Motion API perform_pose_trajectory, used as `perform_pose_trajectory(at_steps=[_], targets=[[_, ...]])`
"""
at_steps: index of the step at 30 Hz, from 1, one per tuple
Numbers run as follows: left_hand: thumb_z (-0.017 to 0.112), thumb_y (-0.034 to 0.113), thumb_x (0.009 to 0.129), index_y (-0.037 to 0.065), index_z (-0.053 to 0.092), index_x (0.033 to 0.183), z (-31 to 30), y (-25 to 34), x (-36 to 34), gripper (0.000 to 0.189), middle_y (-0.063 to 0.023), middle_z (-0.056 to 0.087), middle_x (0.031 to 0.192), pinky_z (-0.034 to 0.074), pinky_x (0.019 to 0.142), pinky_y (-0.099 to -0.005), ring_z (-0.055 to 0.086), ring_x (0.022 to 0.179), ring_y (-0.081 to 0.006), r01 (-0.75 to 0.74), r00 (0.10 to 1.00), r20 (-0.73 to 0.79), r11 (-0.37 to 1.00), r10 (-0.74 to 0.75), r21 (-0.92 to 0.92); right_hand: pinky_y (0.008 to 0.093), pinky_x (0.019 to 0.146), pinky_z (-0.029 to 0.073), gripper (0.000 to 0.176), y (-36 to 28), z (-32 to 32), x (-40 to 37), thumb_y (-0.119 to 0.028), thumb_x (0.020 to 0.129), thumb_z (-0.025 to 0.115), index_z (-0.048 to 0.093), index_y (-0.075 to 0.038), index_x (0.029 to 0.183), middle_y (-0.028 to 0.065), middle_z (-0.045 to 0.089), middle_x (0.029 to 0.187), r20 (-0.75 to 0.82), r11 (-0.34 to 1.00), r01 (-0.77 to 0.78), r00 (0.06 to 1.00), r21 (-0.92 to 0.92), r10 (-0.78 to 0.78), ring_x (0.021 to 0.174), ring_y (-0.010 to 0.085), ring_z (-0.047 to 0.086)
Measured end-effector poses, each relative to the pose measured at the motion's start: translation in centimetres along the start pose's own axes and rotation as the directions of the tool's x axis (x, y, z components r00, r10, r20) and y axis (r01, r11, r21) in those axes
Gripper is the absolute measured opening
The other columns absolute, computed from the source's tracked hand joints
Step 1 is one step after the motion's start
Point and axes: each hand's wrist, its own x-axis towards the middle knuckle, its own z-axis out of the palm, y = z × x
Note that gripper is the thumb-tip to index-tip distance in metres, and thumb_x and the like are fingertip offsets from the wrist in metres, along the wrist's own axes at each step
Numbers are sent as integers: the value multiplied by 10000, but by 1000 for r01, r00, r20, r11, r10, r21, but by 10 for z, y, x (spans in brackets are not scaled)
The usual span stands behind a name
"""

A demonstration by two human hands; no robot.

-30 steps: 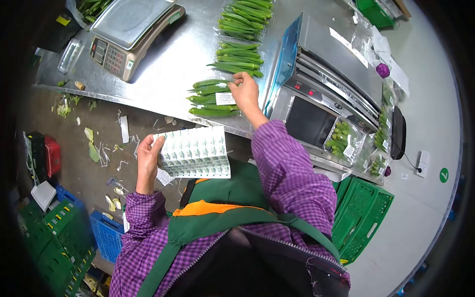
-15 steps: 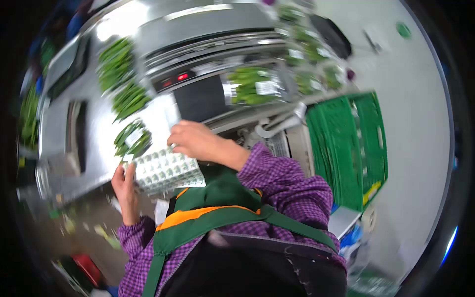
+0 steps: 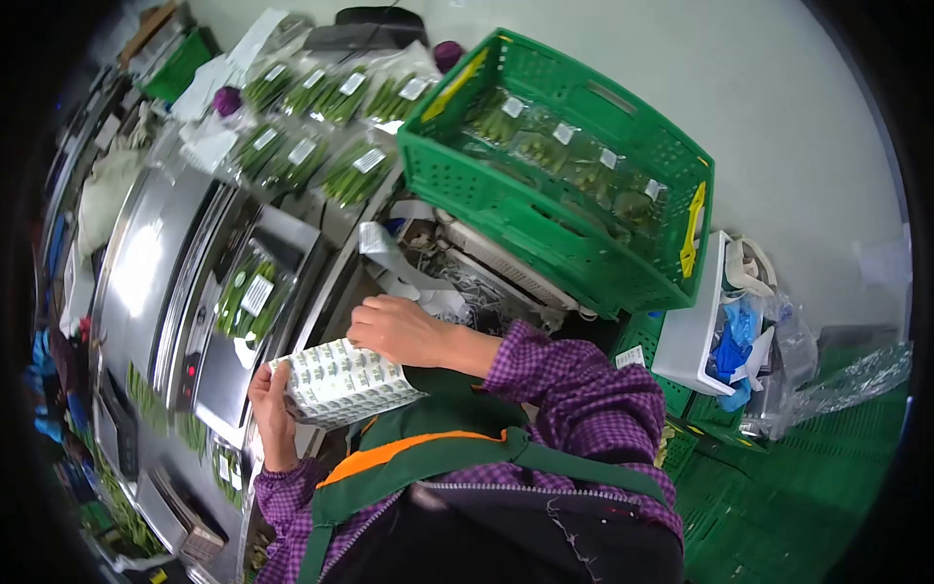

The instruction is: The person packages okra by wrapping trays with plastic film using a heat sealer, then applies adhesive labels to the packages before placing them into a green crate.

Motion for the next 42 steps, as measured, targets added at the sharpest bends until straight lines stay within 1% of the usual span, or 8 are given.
perform_pose_trajectory(at_steps=[2, 4, 6, 10, 20, 31, 36, 42], targets=[[599, 60, 861, 1, 585, 824, 31, -5, 15, 71, -58, 646, 757, 442, 562, -200, 573, 611, -74, 22, 998, 52, 999, -24, 37, 309, 660, 437, 93, 10, -30, -19, -93, 728, 643, 600, -66, 806, 47, 511, 777, -70, 1000, -1, 998, 25, 3, 744, 204, 518], [598, 55, 861, 2, 584, 822, 56, -1, 24, 68, -59, 644, 751, 439, 560, -196, 571, 605, -73, 52, 997, 48, 998, -54, 44, 279, 700, 445, 34, 12, -68, -30, -17, 800, 595, 608, -38, 824, 50, 563, 834, 6, 727, -409, 874, 551, 486, 771, 164, 560], [599, 52, 862, 4, 585, 822, 72, -1, 36, 64, -55, 643, 751, 439, 561, -196, 567, 606, -71, 50, 994, 98, 998, -53, 39, 238, 698, 459, 78, 44, -95, -44, -24, 849, 561, 583, -21, 924, 12, 590, 857, -67, 507, -373, 752, 777, 656, 769, 98, 550], [591, 56, 862, 15, 579, 821, 102, 12, 59, 60, -43, 643, 767, 454, 594, -202, 573, 619, -68, 43, 979, 195, 993, -63, 107, 212, 579, 427, 148, 128, -167, -62, -141, 877, 584, 581, -48, 991, -24, 557, 794, -183, 296, -234, 408, 926, 894, 646, 49, 482], [602, 70, 862, 19, 575, 822, 180, 47, 148, 70, -14, 622, 749, 425, 605, -195, 539, 628, -50, 132, 916, 357, 978, -183, 162, 262, 622, 439, 454, 271, -129, -104, -157, 744, 747, 468, -52, 1086, 53, 547, 913, -65, -40, -536, -175, 843, 982, 754, 136, 529], [598, 52, 853, 27, 565, 840, 209, 59, 210, 44, -22, 618, 776, 428, 643, -218, 536, 654, -65, 205, 850, 452, 960, -271, 190, 322, 673, 480, 447, 304, -87, -102, -89, 706, 729, 482, 0, 1068, 94, 626, 891, -250, 19, -695, -233, 719, 940, 761, 181, 615], [593, 57, 856, 24, 565, 848, 217, 63, 213, 44, -30, 620, 779, 432, 655, -222, 546, 668, -73, 191, 867, 441, 972, -231, 135, 337, 671, 486, 448, 300, -93, -105, -135, 692, 735, 492, -56, 1061, 69, 631, 814, -419, 169, -914, -1, 368, 908, 713, 202, 624], [612, 63, 842, 22, 568, 848, 230, 76, 209, 60, -31, 621, 768, 430, 652, -223, 546, 666, -77, 138, 921, 359, 989, -150, 57, 264, 561, 443, 205, 343, -138, -88, -108, 775, 683, 551, -11, 900, 29, 588, 693, -384, 314, -675, 49, 667, 922, 602, 108, 542]])
